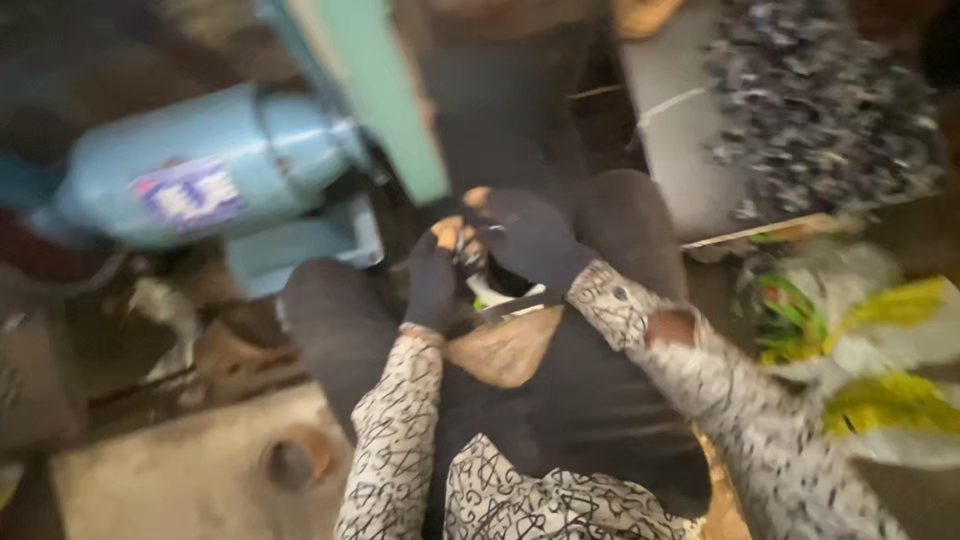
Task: The person sits on the floor at a bench grinder and grinds small metal components one at a time against the spinning abrasive wheel, producing sparks, then places each finished part onto a tray holding a pile of similar ground parts, repeating the cycle.
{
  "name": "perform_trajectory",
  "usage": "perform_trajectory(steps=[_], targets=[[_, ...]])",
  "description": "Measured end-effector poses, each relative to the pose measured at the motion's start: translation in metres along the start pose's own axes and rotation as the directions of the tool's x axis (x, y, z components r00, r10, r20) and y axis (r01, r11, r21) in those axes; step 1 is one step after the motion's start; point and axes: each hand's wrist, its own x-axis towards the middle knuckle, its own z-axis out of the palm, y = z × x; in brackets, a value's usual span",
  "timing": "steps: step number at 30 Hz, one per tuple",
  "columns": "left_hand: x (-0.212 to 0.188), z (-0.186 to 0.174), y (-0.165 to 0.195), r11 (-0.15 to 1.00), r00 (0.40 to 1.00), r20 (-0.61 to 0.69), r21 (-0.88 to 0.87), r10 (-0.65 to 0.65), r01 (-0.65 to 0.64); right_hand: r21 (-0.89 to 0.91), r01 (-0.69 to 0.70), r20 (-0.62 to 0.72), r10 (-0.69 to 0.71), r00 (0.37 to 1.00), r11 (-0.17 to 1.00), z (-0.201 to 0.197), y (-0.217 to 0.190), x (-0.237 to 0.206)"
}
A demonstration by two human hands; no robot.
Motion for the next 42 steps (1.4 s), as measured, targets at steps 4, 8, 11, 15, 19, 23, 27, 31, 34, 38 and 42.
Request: perform_trajectory(steps=[4,8,11,15,19,23,27,31,34,38,42], targets=[[-0.014,0.002,0.006,0.988,0.984,-0.083,0.012,0.156,-0.155,0.414,-0.498,0.432,0.318,0.844,0.762,0.024,-0.002,-0.011],[-0.033,0.022,0.023,0.999,0.98,-0.193,0.025,0.051,-0.047,0.542,-0.672,0.531,0.415,0.739,0.504,0.037,-0.012,-0.009],[-0.035,0.03,0.035,0.875,0.91,-0.268,0.454,0.316,-0.17,0.56,-0.617,0.47,0.401,0.786,0.553,0.038,-0.018,0.005],[-0.023,0.029,0.037,0.949,0.955,-0.138,0.219,0.262,-0.228,0.488,-0.466,0.358,0.317,0.878,0.738,0.036,-0.006,0.022],[-0.011,0.021,0.035,0.834,0.93,-0.225,0.535,0.292,-0.132,0.253,-0.672,0.441,0.535,0.721,0.697,0.054,0.016,0.026],[-0.008,0.018,0.035,0.552,0.855,-0.173,0.821,0.488,-0.148,0.369,-0.575,0.376,0.449,0.811,0.73,0.07,0.034,0.02],[-0.011,0.023,0.034,0.734,0.899,-0.196,0.656,0.392,-0.177,0.376,-0.595,0.397,0.457,0.796,0.71,0.067,0.038,0.013],[-0.015,0.026,0.038,0.627,0.883,-0.134,0.751,0.449,-0.205,0.369,-0.39,0.293,0.292,0.91,0.844,0.057,0.031,0.013],[-0.015,0.026,0.042,0.461,0.84,-0.016,0.842,0.542,-0.281,0.388,-0.239,0.205,0.169,0.964,0.89,0.049,0.023,0.017],[-0.013,0.03,0.034,0.722,0.918,-0.062,0.638,0.393,-0.266,0.51,-0.683,0.397,0.561,0.726,0.523,0.039,0.023,0.022],[-0.003,0.037,0.02,0.619,0.915,-0.16,0.777,0.371,-0.116,0.403,-0.63,0.384,0.503,0.775,0.664,0.038,0.036,0.028]])
